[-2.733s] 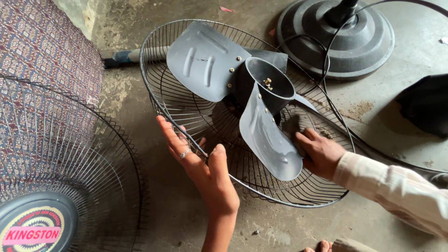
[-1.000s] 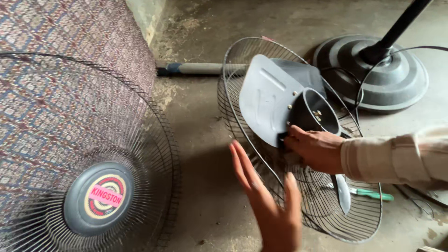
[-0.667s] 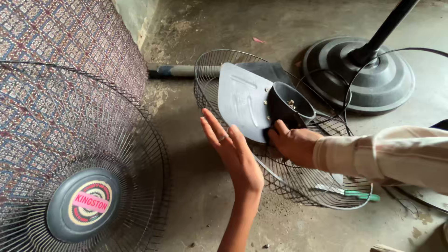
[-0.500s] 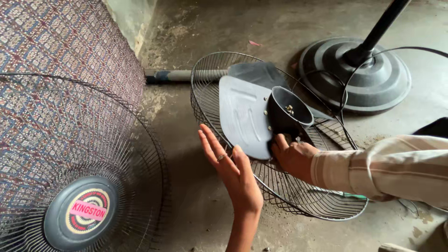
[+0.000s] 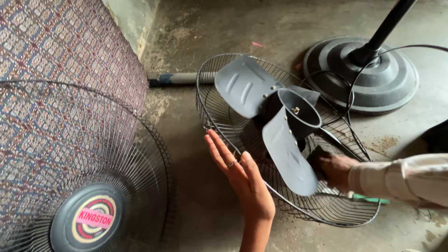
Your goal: The person wipes the blades and metal cage of a disassembled electric fan using a cloth. They rotate the fan head to access different areas and continue wiping the surfaces.
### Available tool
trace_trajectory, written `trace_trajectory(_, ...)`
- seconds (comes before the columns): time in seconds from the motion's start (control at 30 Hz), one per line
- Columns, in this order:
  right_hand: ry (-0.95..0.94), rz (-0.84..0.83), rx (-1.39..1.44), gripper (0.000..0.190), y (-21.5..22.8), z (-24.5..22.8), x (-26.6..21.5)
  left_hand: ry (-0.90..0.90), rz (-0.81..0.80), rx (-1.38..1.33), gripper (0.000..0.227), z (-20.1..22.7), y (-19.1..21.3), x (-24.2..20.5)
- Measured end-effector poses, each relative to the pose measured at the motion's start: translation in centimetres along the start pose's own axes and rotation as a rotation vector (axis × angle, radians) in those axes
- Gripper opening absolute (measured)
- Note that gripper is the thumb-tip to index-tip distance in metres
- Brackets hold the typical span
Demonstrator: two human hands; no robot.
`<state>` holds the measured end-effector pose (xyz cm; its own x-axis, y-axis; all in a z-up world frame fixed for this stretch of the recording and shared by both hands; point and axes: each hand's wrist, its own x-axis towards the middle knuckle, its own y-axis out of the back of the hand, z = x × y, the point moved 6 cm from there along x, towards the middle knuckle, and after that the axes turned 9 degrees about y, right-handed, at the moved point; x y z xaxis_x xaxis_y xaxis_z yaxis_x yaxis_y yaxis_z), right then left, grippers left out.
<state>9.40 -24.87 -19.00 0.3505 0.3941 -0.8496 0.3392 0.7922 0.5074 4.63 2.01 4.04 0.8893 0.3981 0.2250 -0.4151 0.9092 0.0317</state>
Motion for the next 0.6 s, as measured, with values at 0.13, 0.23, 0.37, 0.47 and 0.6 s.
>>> trace_trajectory(0.13,-0.054,0.053,0.320,0.043,0.1,2.9,-0.9,-0.024,0.009,-0.005,0.070,0.2,0.2,-0.1)
trace_trajectory(0.23,-0.065,0.075,0.488,0.039,-0.1,3.9,-2.9,-0.045,0.019,-0.020,0.069,0.3,0.0,-0.3)
trace_trajectory(0.37,-0.029,0.117,0.707,0.035,1.7,6.6,-5.7,-0.027,0.010,-0.034,0.070,0.3,-0.1,-0.8)
trace_trajectory(0.47,0.033,0.193,0.863,0.034,5.6,9.4,-8.4,-0.030,-0.008,-0.050,0.070,0.3,0.0,-1.4)
trace_trajectory(0.6,-0.022,0.470,0.751,0.034,15.4,13.0,-13.8,-0.061,-0.019,-0.050,0.069,0.2,0.0,-2.4)
